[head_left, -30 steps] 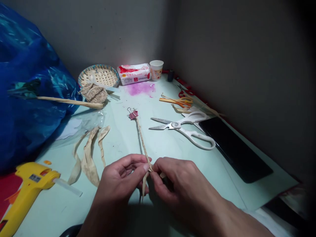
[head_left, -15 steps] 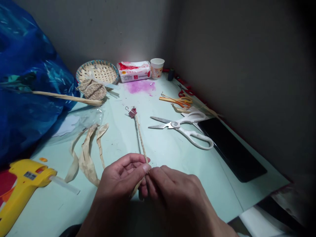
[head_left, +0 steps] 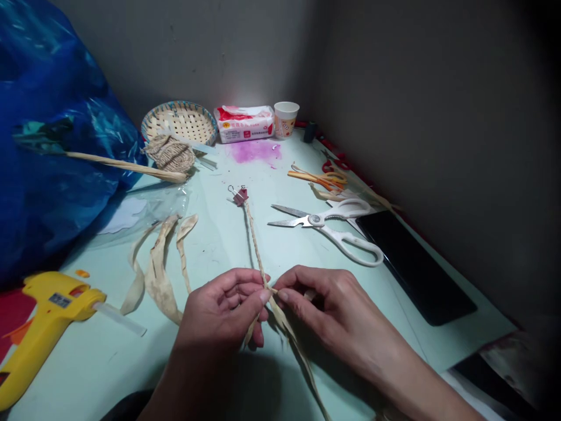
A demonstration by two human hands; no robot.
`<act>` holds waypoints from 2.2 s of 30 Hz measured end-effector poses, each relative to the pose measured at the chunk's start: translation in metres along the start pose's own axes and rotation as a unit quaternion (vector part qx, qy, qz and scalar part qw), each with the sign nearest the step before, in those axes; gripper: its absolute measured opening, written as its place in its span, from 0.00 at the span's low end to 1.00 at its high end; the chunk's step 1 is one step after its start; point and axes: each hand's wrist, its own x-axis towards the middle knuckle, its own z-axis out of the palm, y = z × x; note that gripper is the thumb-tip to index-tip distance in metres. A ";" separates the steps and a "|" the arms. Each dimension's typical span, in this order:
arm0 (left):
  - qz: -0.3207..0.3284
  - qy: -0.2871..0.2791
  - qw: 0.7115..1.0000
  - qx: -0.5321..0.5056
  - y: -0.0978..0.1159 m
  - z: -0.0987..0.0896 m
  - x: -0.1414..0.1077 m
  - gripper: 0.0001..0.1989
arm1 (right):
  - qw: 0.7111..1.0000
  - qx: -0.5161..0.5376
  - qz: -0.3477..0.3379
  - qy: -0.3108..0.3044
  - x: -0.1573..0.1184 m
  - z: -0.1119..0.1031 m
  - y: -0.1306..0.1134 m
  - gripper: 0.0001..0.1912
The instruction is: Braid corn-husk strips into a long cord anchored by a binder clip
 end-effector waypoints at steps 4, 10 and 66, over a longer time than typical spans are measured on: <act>0.001 -0.005 1.000 0.002 0.000 0.000 0.000 0.12 | 0.999 -0.034 -0.004 0.019 -0.001 -0.003 0.000 0.10; -0.007 -0.017 1.000 -0.004 -0.001 0.000 0.000 0.13 | 0.999 -0.036 0.006 0.029 0.002 0.002 -0.002 0.07; 0.019 -0.072 0.997 -0.037 0.003 -0.011 0.015 0.08 | 0.973 0.218 0.053 -0.050 0.018 0.003 0.011 0.07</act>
